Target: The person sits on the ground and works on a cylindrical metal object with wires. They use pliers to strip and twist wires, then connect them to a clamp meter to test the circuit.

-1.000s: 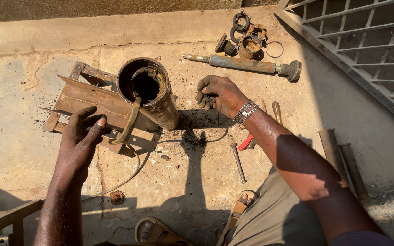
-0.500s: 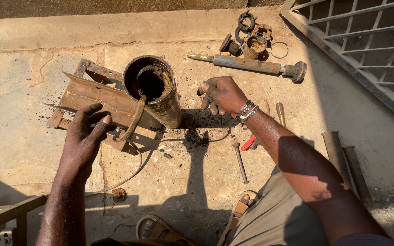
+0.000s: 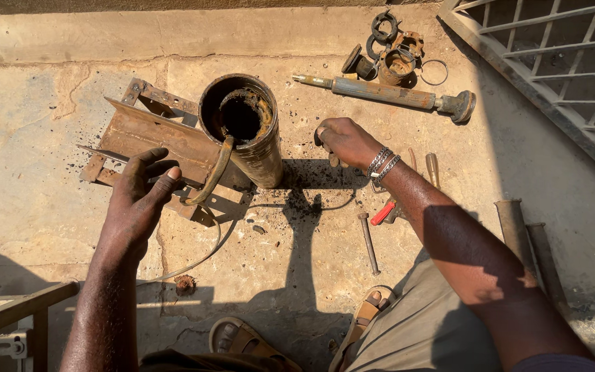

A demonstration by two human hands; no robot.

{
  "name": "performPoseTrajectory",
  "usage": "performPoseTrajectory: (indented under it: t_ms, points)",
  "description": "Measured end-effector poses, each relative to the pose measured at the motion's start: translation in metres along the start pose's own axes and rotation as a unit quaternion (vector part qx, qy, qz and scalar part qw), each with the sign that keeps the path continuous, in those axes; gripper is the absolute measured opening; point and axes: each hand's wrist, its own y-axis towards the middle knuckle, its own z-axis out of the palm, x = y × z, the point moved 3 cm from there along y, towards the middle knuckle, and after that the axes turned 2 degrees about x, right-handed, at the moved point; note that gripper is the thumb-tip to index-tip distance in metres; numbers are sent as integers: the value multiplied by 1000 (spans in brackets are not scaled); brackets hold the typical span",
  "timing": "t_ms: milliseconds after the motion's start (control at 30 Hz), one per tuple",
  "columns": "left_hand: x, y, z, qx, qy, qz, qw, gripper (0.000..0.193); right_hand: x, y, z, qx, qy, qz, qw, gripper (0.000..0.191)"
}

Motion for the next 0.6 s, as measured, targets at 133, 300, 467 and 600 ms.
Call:
performPoseTrajectory:
  t_ms: [133,300,467,600]
  points:
    - [-1,-2,2,9,19,-7,1000,67,3,-3,-3,43,22,25,998,30]
    - [-2,1,6,16,72,27,997,66,31,-14,-17,-18,-15,-45,999,20]
    - [0,2,9,19,103,25,994,68,49,-23,-31,-69,40,-23,997,25]
    - [-1,2,10,18,108,13,994,69,50,-26,-39,-100,46,-22,994,32]
